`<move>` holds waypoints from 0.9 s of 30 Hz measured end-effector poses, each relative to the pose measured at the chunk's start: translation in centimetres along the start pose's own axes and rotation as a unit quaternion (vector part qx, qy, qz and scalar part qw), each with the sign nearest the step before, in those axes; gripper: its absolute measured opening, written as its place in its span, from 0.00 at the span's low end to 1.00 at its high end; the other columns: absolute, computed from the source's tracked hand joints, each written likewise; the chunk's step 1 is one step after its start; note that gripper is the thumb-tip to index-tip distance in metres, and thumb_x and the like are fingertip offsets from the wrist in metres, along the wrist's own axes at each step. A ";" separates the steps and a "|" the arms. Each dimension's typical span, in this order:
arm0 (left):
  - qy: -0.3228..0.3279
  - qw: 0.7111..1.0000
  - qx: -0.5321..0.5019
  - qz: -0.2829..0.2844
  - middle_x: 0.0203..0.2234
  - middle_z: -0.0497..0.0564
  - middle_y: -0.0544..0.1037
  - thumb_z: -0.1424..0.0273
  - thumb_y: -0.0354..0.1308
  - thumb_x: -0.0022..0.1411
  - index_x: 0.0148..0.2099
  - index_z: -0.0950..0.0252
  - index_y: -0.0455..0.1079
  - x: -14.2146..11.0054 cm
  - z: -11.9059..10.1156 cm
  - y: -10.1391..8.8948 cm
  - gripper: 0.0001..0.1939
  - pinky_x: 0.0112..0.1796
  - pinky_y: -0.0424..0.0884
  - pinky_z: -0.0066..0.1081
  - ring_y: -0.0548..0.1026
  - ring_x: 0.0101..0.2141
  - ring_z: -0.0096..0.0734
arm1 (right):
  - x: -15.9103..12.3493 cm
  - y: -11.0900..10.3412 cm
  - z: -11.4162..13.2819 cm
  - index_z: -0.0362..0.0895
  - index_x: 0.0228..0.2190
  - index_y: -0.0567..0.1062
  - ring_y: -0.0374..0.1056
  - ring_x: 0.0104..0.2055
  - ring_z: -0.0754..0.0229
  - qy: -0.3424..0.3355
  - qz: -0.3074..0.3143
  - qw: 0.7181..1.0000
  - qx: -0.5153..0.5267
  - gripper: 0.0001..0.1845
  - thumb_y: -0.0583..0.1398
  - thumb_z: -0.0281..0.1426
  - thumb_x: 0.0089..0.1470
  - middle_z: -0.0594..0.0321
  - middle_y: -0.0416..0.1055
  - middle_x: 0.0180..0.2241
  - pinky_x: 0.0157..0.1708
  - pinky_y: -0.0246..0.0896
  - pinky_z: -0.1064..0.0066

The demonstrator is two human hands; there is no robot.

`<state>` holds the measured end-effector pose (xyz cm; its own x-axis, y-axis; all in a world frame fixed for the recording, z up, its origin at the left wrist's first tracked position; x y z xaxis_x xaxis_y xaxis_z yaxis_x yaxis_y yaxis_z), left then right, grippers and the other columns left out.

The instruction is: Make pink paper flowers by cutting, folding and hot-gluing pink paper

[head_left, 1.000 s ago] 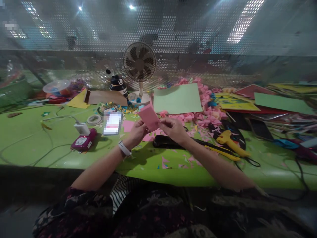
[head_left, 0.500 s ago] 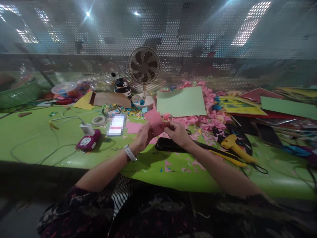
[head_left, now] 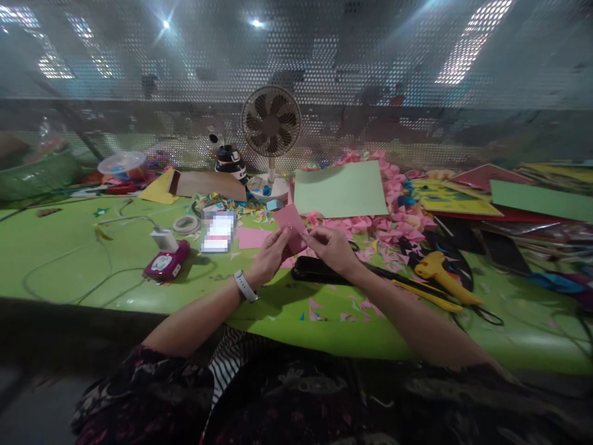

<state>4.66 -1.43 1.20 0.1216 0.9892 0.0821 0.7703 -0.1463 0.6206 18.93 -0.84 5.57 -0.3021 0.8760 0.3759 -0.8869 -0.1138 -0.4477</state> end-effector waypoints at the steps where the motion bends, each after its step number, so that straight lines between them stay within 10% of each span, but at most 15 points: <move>1: -0.001 1.000 0.003 0.000 0.36 0.50 0.81 0.60 0.70 0.54 0.39 0.66 0.76 0.0 0.0 0.0 0.15 0.47 0.77 0.32 0.80 0.37 0.29 | 0.0 0.0 -0.1 0.42 0.22 0.73 0.57 0.22 0.66 -0.001 0.000 1.000 0.001 0.20 0.62 0.46 0.54 0.65 0.67 0.20 0.25 0.54 0.72; 21: 0.026 0.998 0.057 0.025 0.38 0.50 0.81 0.58 0.67 0.57 0.41 0.65 0.75 0.5 0.3 -0.7 0.16 0.46 0.75 0.32 0.78 0.38 0.27 | -0.1 0.2 0.1 0.43 0.22 0.72 0.59 0.22 0.64 -0.014 0.008 1.000 -0.019 0.22 0.61 0.48 0.54 0.65 0.67 0.20 0.25 0.54 0.70; 27: 0.051 0.988 0.139 0.034 0.30 0.49 0.76 0.56 0.64 0.59 0.40 0.65 0.76 0.7 0.6 -1.3 0.17 0.32 0.71 0.26 0.72 0.30 0.25 | 0.2 -1.2 0.4 0.44 0.31 0.71 0.65 0.28 0.62 -0.013 -0.074 0.997 -0.024 0.15 0.59 0.44 0.57 0.62 0.71 0.27 0.29 0.60 0.70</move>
<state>4.14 -0.59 0.00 0.1260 0.9711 0.2028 0.9062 -0.1959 0.3747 19.85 -0.72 6.52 -0.1778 0.8694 0.4610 -0.9052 0.0393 -0.4232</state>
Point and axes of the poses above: each hand's wrist, its own x-axis towards the middle knuckle, its own y-axis out of the palm, z = x × y, the point moved 4 cm from there along x, towards the middle knuckle
